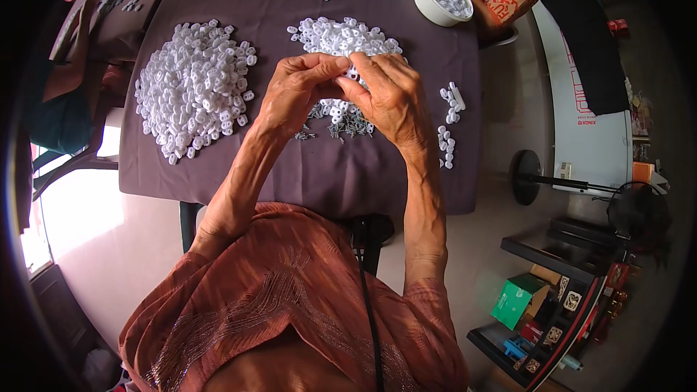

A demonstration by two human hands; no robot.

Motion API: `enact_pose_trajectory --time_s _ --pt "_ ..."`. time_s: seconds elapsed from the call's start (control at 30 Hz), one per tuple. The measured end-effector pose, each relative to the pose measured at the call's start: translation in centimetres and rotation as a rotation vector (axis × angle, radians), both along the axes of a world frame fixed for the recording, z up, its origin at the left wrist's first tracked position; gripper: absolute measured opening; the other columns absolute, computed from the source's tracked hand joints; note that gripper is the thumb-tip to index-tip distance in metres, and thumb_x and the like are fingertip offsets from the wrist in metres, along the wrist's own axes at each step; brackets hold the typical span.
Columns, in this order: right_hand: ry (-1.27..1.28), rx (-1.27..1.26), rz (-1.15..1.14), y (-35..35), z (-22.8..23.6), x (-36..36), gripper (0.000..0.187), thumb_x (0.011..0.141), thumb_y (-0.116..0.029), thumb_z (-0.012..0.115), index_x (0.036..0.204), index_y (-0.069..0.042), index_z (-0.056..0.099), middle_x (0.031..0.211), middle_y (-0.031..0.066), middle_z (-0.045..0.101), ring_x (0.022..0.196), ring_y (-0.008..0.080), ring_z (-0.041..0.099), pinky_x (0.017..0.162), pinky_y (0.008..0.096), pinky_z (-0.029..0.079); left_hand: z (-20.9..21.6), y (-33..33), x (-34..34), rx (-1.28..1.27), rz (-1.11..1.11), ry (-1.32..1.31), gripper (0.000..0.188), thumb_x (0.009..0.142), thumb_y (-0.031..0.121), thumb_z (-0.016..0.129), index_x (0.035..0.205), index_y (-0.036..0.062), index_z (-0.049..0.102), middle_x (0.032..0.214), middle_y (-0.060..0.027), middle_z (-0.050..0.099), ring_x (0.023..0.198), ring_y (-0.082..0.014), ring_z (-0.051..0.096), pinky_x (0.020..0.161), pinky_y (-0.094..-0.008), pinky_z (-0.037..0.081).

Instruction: The person assembles plastic cord locks by inserting springs into toggle stopper components by hand.

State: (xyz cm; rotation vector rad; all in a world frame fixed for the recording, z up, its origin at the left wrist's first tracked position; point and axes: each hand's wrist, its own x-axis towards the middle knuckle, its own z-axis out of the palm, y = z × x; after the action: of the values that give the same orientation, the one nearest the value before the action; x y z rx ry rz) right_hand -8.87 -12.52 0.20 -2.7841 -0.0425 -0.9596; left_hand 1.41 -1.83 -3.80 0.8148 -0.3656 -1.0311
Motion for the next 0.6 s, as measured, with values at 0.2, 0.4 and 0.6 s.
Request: enact_pose_trajectory --time_s 0.2,0.4,0.6 --pt "0.019 0.005 0.013 -0.07 0.33 0.07 0.034 0.060 -0.003 0.073 0.090 -0.001 0.058 0.072 0.0096 0.057 0.064 0.0242 0.057 0.055 0.0320 0.046 0.05 0.08 0.10 -0.015 -0.025 0.001 0.020 0.079 0.015 0.062 0.081 -0.0053 0.061 0.071 -0.0115 0.061 0.062 -0.0162 0.059 0.061 -0.0258 0.051" --pt "-0.020 0.007 0.007 0.06 0.80 -0.09 0.031 0.061 -0.003 0.072 0.089 -0.001 0.058 0.070 0.0091 0.057 0.062 0.0236 0.056 0.054 0.0312 0.046 0.09 0.14 0.26 -0.069 -0.085 0.118 0.019 0.079 0.015 0.061 0.082 -0.0040 0.062 0.072 -0.0106 0.061 0.063 -0.0161 0.060 0.062 -0.0260 0.051" --pt "-0.040 -0.001 0.024 -0.07 0.80 -0.27 0.031 0.062 -0.004 0.072 0.089 -0.001 0.058 0.071 0.0091 0.057 0.062 0.0234 0.056 0.054 0.0315 0.046 0.46 0.18 -0.07 -0.052 -0.077 0.045 0.019 0.079 0.015 0.061 0.083 -0.0041 0.062 0.073 -0.0112 0.062 0.064 -0.0164 0.060 0.063 -0.0262 0.051"
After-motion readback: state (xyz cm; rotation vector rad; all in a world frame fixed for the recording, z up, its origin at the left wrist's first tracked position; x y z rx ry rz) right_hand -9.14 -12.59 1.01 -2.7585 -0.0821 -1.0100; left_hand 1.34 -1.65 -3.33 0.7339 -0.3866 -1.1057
